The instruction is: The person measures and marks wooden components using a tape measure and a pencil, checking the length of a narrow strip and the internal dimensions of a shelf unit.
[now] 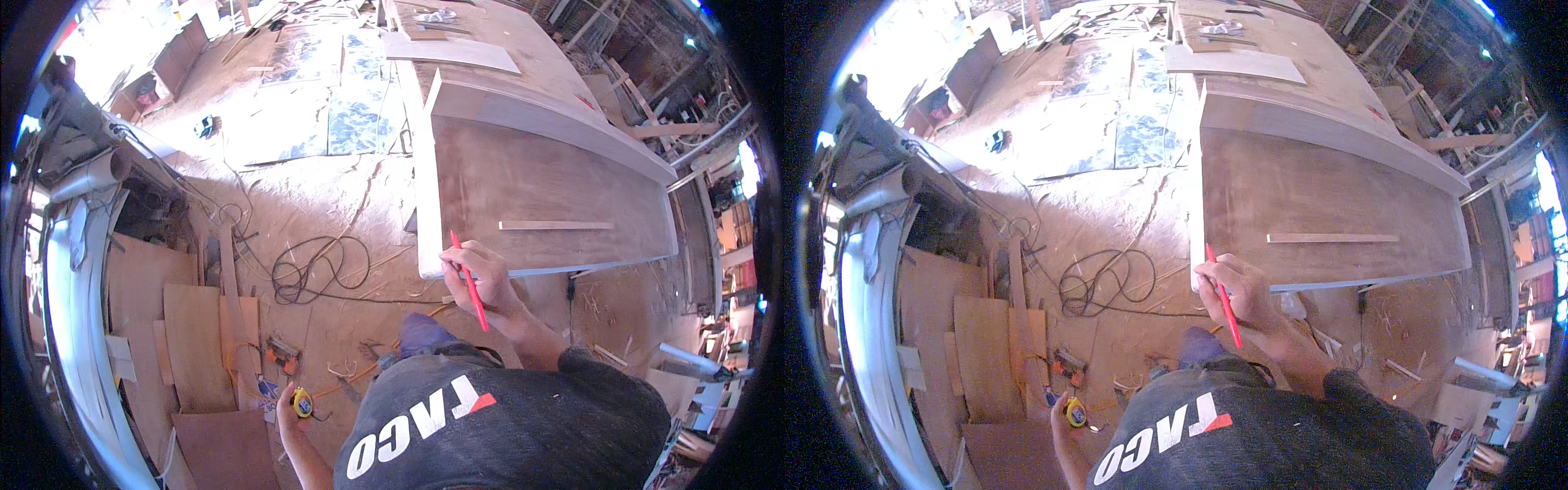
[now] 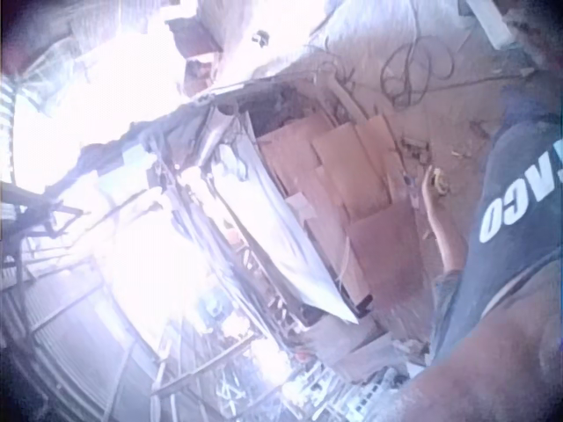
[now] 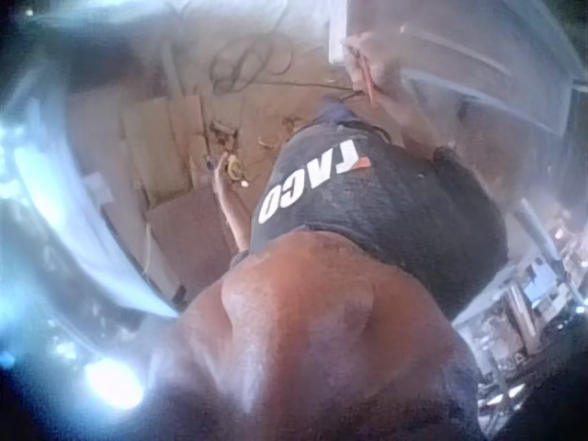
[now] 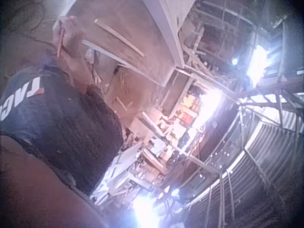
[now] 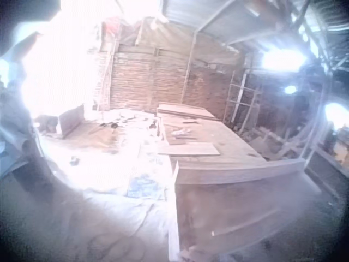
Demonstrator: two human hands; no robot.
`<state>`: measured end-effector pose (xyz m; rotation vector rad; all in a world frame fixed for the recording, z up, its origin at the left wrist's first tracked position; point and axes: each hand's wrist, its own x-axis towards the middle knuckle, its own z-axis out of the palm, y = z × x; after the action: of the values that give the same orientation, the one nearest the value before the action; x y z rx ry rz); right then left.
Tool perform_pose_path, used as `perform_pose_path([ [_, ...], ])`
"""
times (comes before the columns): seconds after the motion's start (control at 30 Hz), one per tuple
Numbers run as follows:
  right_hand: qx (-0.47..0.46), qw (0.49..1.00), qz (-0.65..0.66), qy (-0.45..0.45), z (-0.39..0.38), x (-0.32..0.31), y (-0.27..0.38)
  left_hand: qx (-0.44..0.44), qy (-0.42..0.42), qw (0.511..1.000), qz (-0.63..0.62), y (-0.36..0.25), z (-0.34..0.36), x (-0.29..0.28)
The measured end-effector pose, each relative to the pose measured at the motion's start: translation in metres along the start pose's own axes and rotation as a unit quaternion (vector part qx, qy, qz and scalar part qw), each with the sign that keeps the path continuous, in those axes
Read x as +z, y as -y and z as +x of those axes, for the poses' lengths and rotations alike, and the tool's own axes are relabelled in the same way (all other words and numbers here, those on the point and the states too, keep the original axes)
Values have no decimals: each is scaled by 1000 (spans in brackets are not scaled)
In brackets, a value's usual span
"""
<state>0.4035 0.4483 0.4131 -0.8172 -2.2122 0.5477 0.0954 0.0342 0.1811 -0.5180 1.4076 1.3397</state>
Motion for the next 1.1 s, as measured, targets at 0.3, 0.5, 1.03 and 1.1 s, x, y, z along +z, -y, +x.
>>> perform_pose_path([
  [0.3,7,999,20,-26,34,44,3,-118,-123,981,-87,51,54,-46],
  [0.5,-32,999,12,3,85,68,-4,-104,-104,989,-18,16,61,-41],
  [1.03,250,941,-128,-187,-32,105,91,118,80,931,336,-240,109,4],
  [1.1,299,930,-126,-170,-53,118,115,147,115,909,373,-269,110,20],
])
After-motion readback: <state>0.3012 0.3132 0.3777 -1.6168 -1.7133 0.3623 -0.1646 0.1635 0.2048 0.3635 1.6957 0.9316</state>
